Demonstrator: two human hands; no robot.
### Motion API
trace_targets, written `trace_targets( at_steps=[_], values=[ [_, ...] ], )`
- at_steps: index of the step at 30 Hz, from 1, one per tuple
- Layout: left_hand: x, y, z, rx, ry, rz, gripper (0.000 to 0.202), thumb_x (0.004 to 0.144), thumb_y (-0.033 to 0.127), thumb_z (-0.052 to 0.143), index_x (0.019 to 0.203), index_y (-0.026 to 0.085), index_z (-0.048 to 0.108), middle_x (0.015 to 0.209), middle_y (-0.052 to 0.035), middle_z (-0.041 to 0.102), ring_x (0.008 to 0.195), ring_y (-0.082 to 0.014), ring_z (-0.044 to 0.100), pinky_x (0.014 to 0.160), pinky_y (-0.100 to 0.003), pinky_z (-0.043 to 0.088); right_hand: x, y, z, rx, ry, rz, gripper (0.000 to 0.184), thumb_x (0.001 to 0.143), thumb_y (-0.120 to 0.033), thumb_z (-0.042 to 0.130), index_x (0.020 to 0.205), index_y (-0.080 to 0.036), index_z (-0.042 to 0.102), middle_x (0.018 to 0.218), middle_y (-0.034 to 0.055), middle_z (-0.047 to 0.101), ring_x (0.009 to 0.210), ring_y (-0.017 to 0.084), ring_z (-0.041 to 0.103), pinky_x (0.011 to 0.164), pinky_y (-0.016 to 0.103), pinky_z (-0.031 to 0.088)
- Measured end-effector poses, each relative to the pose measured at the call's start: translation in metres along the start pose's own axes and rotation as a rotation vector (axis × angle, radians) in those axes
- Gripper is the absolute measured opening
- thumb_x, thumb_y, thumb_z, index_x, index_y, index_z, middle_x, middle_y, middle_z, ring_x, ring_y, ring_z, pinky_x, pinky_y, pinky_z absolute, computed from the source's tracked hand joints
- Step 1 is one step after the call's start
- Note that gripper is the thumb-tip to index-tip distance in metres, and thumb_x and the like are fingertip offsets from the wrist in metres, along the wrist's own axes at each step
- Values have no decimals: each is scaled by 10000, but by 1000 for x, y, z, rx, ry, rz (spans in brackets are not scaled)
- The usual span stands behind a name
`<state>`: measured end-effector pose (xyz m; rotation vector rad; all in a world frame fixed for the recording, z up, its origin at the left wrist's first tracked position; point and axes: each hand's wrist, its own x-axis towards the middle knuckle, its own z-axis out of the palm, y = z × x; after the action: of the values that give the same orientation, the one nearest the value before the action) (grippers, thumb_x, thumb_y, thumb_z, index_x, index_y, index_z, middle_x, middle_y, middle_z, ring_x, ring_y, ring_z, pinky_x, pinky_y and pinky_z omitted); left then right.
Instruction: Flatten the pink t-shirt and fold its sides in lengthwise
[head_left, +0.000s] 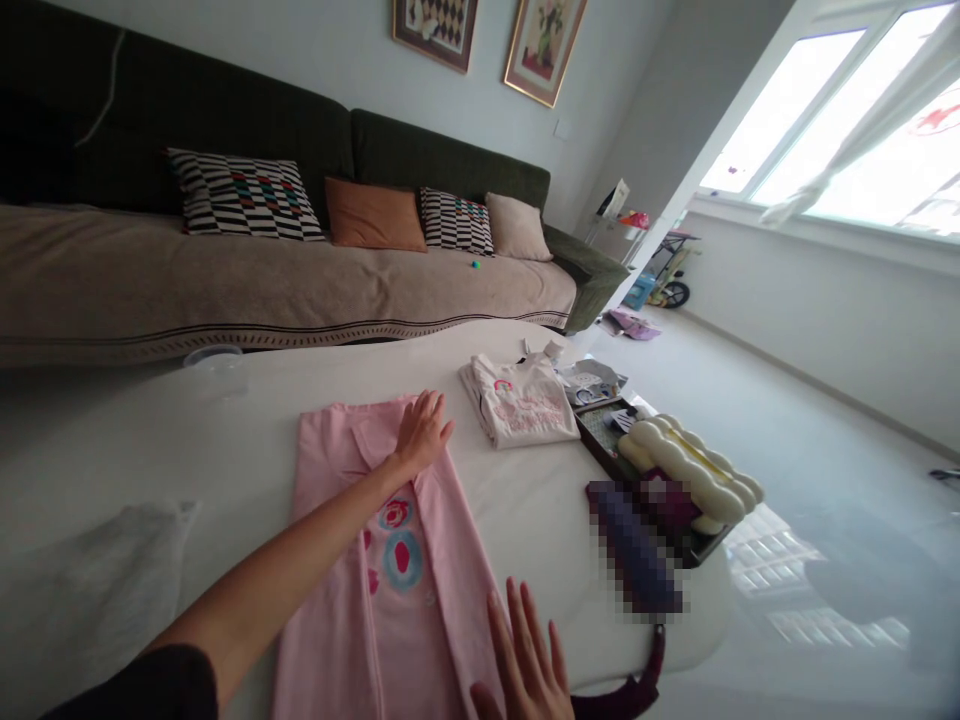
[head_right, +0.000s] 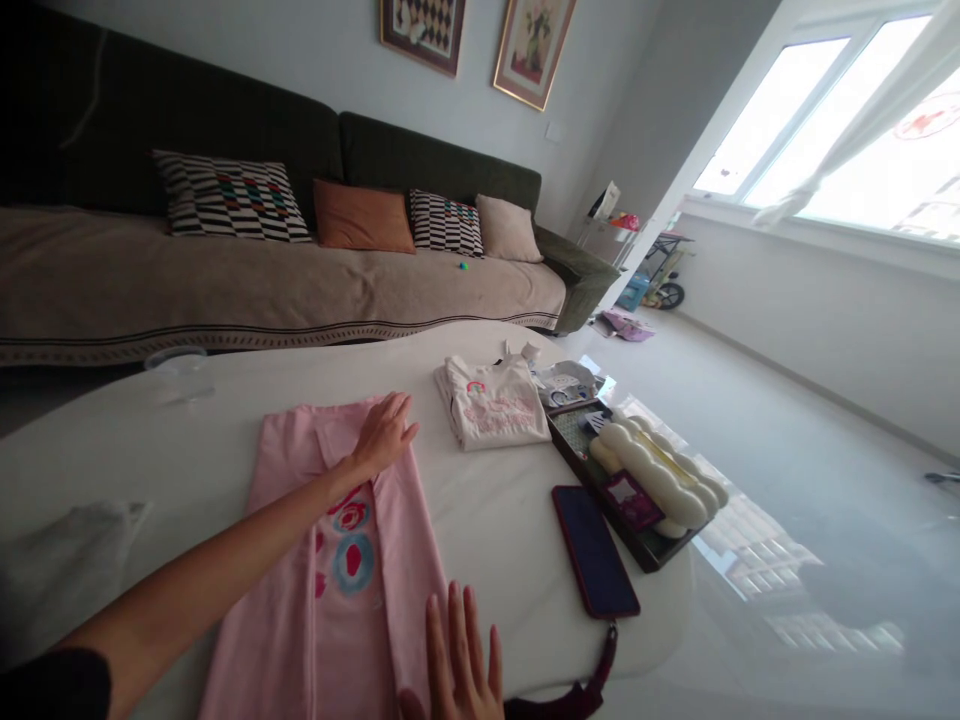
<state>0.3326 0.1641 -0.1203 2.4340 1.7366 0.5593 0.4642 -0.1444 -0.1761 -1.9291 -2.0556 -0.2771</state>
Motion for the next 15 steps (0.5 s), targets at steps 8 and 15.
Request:
trace_targets(
  at_steps=[8,15],
  values=[
    [-28,-7,11,-95,-209,-93,736,781,637,488,1407,267,372,1537,-169,191,1387,-464,9,1012,-712,67,29,23,-8,180,-20,98,633,913,-451,401,1459,-161,262,1406,143,457,1254,287,477,924,420,476],
    [-75,3,-27,-245,-179,1,601,867,435,461,1416,220,350,1494,-156,316,1380,-362,232,1035,-634,227,56,116,-82,169,175,652,338,895,-386,542,1188,-219,546,1231,74,555,1041,216,573,850,419,510]
  ],
)
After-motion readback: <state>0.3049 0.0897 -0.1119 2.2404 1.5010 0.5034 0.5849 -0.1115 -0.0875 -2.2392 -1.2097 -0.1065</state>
